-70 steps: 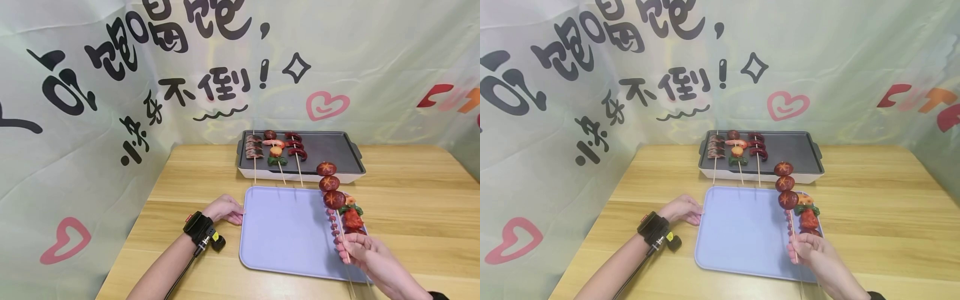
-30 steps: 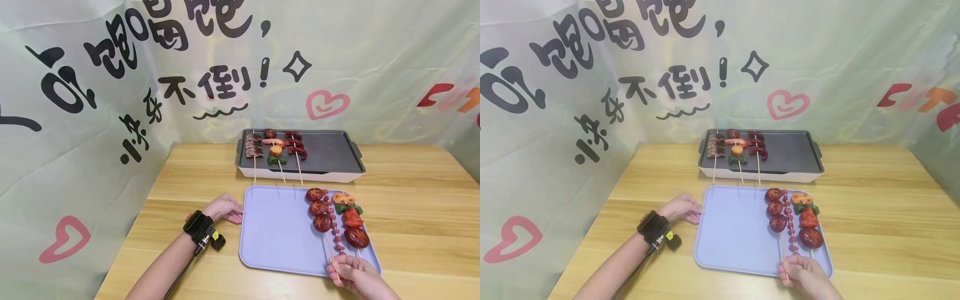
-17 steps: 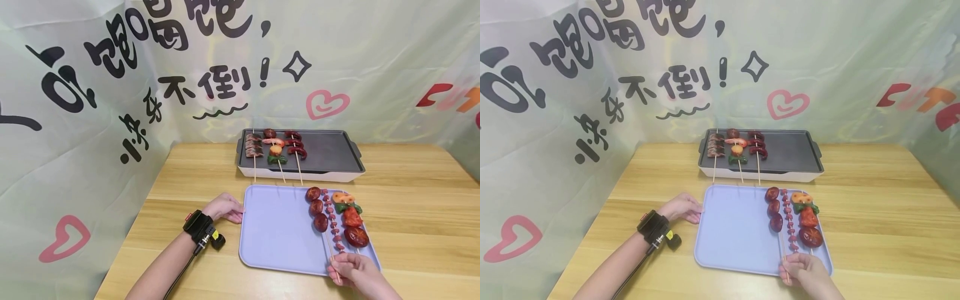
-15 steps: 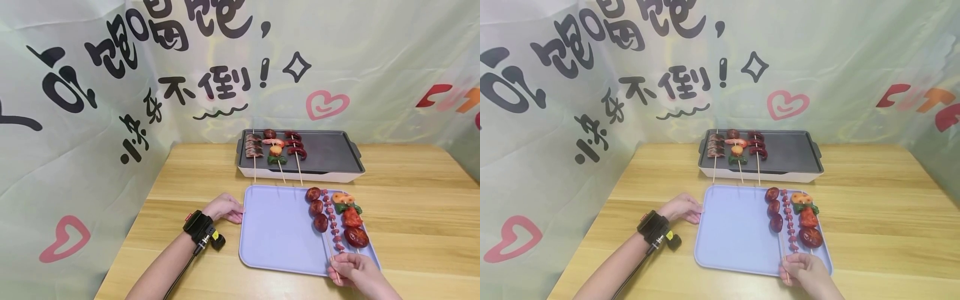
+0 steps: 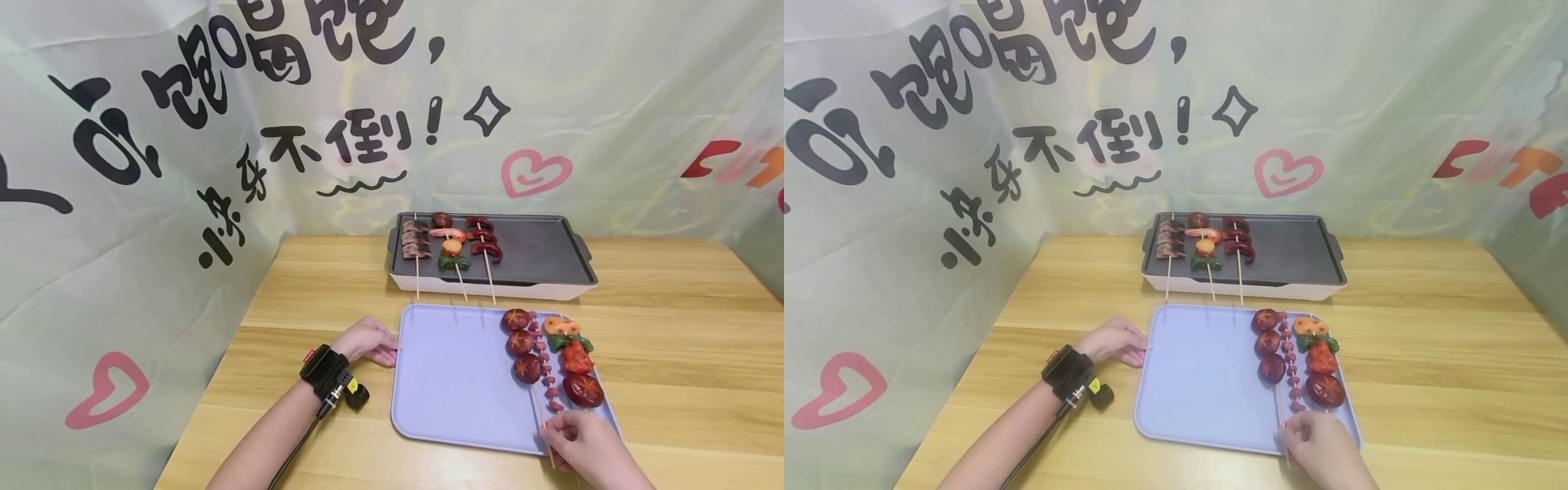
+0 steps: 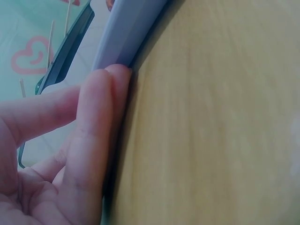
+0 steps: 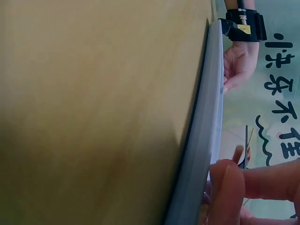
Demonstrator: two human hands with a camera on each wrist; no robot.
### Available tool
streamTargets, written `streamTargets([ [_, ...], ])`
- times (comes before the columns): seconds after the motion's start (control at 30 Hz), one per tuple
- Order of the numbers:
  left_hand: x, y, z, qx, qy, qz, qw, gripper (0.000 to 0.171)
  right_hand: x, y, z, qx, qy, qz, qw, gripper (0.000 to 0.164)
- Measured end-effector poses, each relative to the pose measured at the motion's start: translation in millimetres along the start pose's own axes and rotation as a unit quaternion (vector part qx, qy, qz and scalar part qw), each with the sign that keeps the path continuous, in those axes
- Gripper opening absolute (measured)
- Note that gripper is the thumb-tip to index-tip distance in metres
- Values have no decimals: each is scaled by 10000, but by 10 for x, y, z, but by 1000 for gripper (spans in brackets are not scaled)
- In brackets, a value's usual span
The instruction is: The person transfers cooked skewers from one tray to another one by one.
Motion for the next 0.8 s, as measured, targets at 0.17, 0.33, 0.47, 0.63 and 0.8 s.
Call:
streamTargets([
  [0.17,-9,-2,-6,-36,22,-8,10000,14,-10,-8,-61,541,-152,105,9984,7],
  [0.33,-10,-2,-11,1,11,-6,10000,14,-40,-14,-108,1029,-443,228,9934,8],
  [0.47,-20,-2,-21,66,-37,-19,10000,14,-53,-1,-102,1193,-469,202,9915,8],
  [0.63,-33,-7,-30,54,-20,-28,10000,14,-60,10,-103,1284,-469,137,9905,7],
  [0.8,-29,-2,-28,76,-10,-30,10000,14,-68,11,-114,1343,-508,137,9895,9],
])
Point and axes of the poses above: each hand's wrist, its own x-axis away from the middle knuckle, its own y-axis out of the palm, z = x × y, the point moved 6 cm from there along -x, towards the middle knuckle, and after that the axes turned 11 degrees about x, right-handed, at the moved point
